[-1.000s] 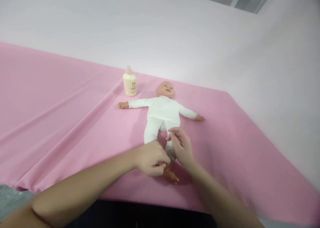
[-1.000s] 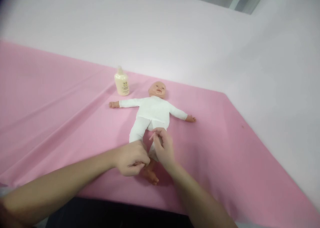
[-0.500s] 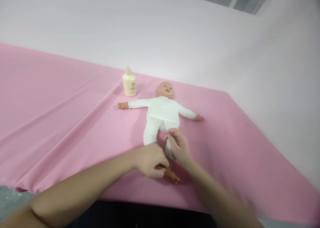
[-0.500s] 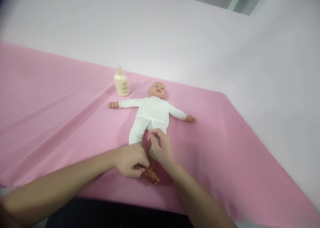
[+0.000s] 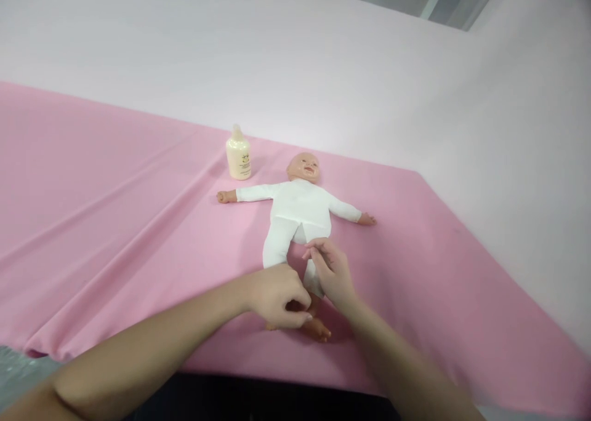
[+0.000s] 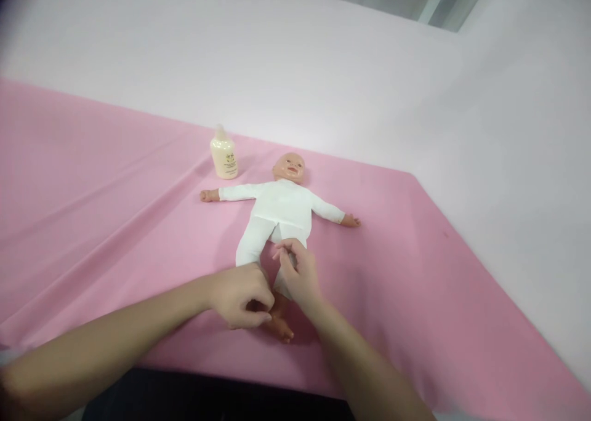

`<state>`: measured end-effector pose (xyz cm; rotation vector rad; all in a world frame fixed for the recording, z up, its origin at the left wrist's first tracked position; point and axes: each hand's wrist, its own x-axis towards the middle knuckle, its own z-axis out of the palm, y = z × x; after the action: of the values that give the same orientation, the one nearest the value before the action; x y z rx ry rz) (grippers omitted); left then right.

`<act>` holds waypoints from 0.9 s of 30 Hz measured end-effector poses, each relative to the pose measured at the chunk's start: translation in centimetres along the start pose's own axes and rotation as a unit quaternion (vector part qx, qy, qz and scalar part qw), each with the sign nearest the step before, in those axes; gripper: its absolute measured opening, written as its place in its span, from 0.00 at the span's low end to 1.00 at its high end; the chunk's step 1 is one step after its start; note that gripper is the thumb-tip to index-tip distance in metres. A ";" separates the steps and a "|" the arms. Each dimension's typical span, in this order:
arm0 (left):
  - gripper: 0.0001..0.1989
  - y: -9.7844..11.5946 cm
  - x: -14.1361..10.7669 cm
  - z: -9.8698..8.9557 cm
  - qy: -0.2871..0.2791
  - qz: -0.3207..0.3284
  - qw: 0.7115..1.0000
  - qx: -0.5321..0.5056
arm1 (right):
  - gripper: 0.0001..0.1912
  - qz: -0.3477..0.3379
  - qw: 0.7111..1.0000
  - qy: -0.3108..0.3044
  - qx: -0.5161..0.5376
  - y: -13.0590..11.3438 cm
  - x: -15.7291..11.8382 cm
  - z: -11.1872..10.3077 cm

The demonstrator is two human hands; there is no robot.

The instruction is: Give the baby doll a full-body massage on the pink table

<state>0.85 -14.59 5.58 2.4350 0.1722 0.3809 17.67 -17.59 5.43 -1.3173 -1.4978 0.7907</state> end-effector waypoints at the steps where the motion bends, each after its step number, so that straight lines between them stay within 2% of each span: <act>1: 0.16 -0.1 0.0 0.0 0.001 0.001 1.000 0.003 | 0.08 0.000 1.000 0.002 -0.001 0.0 0.0 0.0; 8: 0.14 0.0 0.4 0.2 0.034 -0.004 0.998 0.053 | 0.08 0.001 1.000 0.002 0.005 0.3 0.0 0.1; 12: 0.11 0.4 0.5 0.1 0.054 -0.009 0.998 0.044 | 0.08 0.009 1.000 0.001 0.004 0.3 0.0 0.1; 16: 0.08 0.8 0.5 0.0 -0.001 -0.024 1.000 0.016 | 0.08 -0.011 1.000 0.007 0.006 0.2 0.1 0.0; 21: 0.23 1.1 0.7 -0.2 -0.067 -0.048 0.997 -0.002 | 0.08 -0.012 1.000 0.005 0.014 0.2 0.1 0.1; 27: 0.26 1.4 0.8 -0.7 -0.108 -0.049 0.993 0.005 | 0.08 0.002 1.000 -0.002 0.020 0.3 0.1 0.3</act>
<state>1.42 -15.10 7.17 2.4465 0.1977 0.0734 17.54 -17.42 5.07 -1.2904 -1.4755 0.8233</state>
